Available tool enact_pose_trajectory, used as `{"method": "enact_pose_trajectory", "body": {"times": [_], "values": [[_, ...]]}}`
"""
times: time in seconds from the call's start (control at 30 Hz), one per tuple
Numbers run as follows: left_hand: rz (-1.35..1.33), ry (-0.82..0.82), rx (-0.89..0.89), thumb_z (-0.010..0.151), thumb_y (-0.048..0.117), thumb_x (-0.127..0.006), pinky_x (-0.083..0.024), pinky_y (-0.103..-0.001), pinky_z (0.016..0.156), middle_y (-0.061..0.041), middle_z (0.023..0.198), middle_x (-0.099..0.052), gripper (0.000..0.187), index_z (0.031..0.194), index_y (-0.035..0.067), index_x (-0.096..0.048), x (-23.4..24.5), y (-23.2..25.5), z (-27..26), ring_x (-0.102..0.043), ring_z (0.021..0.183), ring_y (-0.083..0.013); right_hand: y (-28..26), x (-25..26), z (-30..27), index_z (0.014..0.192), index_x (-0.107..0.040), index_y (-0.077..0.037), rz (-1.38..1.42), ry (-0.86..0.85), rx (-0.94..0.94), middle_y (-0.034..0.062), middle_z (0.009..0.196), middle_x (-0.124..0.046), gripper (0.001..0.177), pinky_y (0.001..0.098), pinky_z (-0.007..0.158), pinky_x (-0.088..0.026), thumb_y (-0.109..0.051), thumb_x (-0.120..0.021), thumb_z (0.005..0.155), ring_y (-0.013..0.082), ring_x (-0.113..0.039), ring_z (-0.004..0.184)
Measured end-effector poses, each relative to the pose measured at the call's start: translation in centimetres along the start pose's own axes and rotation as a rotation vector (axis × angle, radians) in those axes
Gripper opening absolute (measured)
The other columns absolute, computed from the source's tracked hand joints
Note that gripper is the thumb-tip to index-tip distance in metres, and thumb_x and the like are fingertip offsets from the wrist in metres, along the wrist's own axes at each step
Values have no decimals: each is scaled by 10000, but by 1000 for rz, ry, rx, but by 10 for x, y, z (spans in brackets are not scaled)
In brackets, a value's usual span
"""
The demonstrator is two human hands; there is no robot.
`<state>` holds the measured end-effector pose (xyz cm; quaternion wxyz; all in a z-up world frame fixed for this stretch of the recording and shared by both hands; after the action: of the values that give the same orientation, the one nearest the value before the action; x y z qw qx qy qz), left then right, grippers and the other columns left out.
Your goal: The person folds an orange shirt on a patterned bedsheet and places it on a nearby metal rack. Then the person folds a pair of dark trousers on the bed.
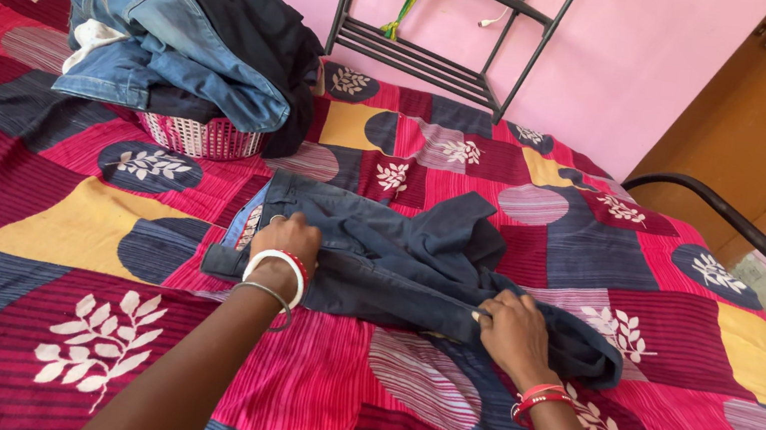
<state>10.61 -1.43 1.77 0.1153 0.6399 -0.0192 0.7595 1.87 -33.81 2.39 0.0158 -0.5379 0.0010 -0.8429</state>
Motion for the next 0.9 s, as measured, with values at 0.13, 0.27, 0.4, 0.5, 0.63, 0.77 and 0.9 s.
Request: {"method": "enact_pose_trajectory", "body": {"times": [0.13, 0.27, 0.4, 0.5, 0.63, 0.77, 0.9], "values": [[-18, 106, 67, 940, 126, -658, -615, -427, 851, -120, 1279, -608, 170, 1069, 120, -769, 1, 4, 15, -701, 1110, -332, -4, 12, 6, 922, -813, -158, -105, 90, -41, 55, 992, -692, 209, 434, 887, -548, -281, -765, 760, 306, -672, 998], [-106, 121, 95, 969, 130, -579, -617, -458, 822, -151, 1249, -626, 201, 1088, 118, -740, -6, 6, 30, -719, 1040, -363, 21, -2, 16, 996, -799, -185, -40, -15, -249, 131, 1042, -712, 196, 503, 806, -574, -303, -741, 850, 381, -720, 912], [-176, 90, 92, 1021, 127, -502, -613, -471, 838, -174, 1158, -713, 255, 1211, 112, -671, -5, 6, 58, -724, 1053, -379, 45, -21, 41, 1011, -775, -162, 116, -8, -369, 178, 933, -760, 197, 535, 816, -571, -289, -709, 876, 413, -725, 913], [-229, 60, 111, 1020, 110, -482, -605, -478, 856, -190, 1128, -729, 276, 1253, 114, -630, -6, 9, 80, -715, 1072, -390, 57, -34, 65, 1002, -765, -134, 176, 100, -362, 207, 923, -750, 178, 554, 829, -555, -251, -674, 904, 441, -711, 924], [-347, 121, 148, 1044, 138, -447, -601, -486, 859, -220, 1122, -724, 292, 1294, 62, -580, -3, 5, 112, -710, 1065, -405, 73, -59, 101, 1035, -725, -94, 248, 172, -341, 240, 886, -746, 186, 565, 847, -543, -222, -641, 930, 457, -716, 924], [-451, 142, 199, 1005, 85, -497, -581, -490, 909, -233, 1182, -702, 319, 1315, 50, -562, -11, 1, 156, -686, 1109, -421, 88, -78, 146, 1085, -705, -59, 218, 200, -365, 287, 919, -722, 215, 573, 861, -535, -210, -629, 950, 501, -693, 940], [-612, 264, 83, 901, 178, -652, -432, -489, 1081, -275, 1472, -429, 662, 1464, -20, -366, -27, 3, 193, -427, 1361, -445, 79, -95, 181, 1388, -434, 42, 441, 245, -193, 341, 1170, -628, 633, 522, 942, -496, -202, -700, 868, 497, -624, 1079]]}}
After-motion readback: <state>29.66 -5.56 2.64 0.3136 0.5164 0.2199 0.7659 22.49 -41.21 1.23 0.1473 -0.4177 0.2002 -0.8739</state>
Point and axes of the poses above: each hand's wrist, its own z-axis towards the middle knuckle, its own x-axis out of the back of the hand, y = z × x, the point moved 9 cm from there along z, towards the middle knuckle
